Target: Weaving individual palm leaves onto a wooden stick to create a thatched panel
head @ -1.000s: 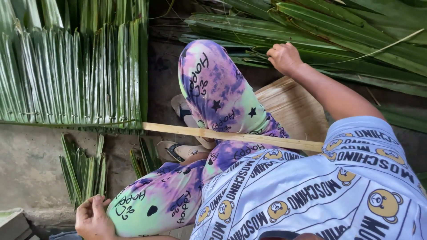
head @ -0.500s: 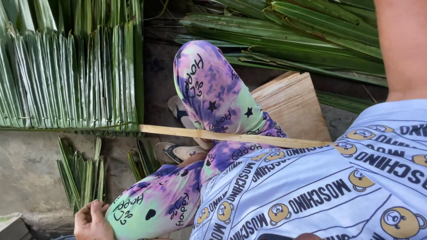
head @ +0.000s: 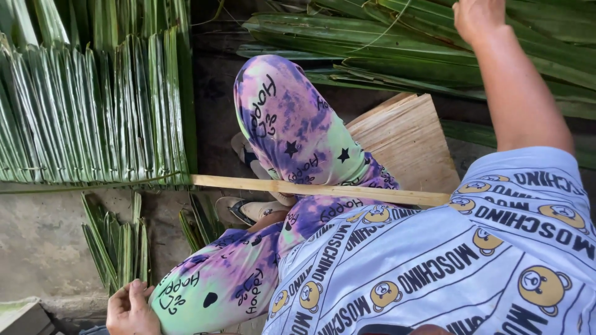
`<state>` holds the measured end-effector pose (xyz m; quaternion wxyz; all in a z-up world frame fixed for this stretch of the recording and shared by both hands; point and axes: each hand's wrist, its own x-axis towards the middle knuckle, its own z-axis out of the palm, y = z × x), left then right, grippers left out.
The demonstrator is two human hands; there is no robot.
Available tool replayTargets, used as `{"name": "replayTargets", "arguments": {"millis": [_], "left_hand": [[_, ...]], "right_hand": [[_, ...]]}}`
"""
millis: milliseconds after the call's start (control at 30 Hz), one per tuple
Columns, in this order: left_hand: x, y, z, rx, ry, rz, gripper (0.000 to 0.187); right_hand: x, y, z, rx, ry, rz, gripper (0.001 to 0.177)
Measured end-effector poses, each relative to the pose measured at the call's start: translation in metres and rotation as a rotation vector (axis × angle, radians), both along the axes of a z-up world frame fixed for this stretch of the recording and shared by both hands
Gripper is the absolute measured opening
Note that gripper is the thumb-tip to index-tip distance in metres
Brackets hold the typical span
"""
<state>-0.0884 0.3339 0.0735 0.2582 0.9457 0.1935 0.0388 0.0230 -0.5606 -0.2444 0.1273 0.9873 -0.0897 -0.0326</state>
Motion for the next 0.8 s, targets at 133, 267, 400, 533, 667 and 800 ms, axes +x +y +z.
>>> {"name": "replayTargets", "arguments": {"millis": [133,267,400,533,667,800], "left_hand": [[0.004,0.003,-0.001,0.046,0.004,-0.029,0.022],[0.002,0.005,-0.004,0.050,0.002,-0.019,0.021],[0.001,-0.006,0.002,0.100,0.009,0.043,0.021],[0.001,-0.015,0.004,0.127,-0.001,0.113,0.018],[-0.002,-0.022,0.008,0.135,-0.010,0.122,0.017],[-0.002,-0.031,0.012,0.147,-0.012,0.158,0.014]], "right_hand": [[-0.020,0.041,0.014,0.169,-0.148,0.072,0.015],[-0.026,0.112,0.019,0.324,0.292,0.095,0.062],[-0.033,0.165,0.018,0.475,0.062,0.214,0.045],[-0.022,0.192,0.021,0.505,-0.167,0.355,0.031],[-0.008,0.213,0.007,0.270,-0.056,0.504,0.050],[-0.004,0.229,0.016,0.327,-0.155,0.582,0.024]]}}
